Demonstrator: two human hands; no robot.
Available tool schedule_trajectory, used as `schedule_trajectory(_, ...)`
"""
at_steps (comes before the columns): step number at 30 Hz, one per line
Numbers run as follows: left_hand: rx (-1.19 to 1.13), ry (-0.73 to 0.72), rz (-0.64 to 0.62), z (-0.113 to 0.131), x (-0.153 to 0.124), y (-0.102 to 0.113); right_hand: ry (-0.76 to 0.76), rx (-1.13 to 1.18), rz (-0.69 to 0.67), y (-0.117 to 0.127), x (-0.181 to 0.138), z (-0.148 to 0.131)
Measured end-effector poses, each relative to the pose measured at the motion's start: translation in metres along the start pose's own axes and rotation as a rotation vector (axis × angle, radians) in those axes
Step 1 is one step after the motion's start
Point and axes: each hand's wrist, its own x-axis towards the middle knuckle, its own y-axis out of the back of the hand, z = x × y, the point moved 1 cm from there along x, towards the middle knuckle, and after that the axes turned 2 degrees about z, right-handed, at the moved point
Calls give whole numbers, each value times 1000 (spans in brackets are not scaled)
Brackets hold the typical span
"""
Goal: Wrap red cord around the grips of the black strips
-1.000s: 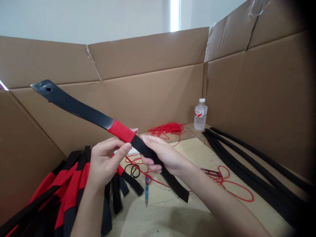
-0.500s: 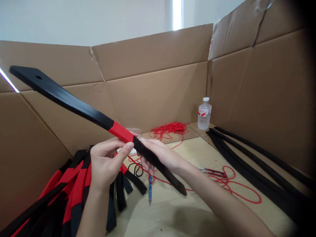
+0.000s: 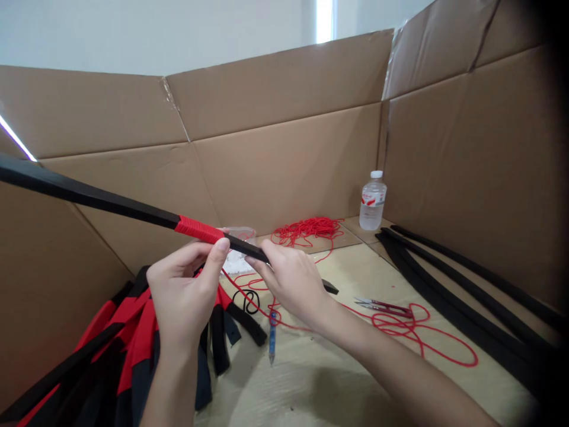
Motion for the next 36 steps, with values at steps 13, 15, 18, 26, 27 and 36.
schedule_trajectory(13,7,24,-136,6,-1,18,30,670,-339,7,-1,8)
schedule_trajectory(15,33,19,-150,7,-1,22,34,745,-417,8,0,10)
schedule_trajectory(18,73,12,-178,9,-1,27,89,876,-553,8,3,14)
schedule_trajectory(26,165,-30,-255,14,-1,33,65,1028,-823,10,9,24)
schedule_trajectory(27,170,-30,-257,15,-1,33,55,1042,-845,11,9,24)
schedule_trajectory(36,169,-42,-251,17,0,32,10,1234,-1047,4,11,29)
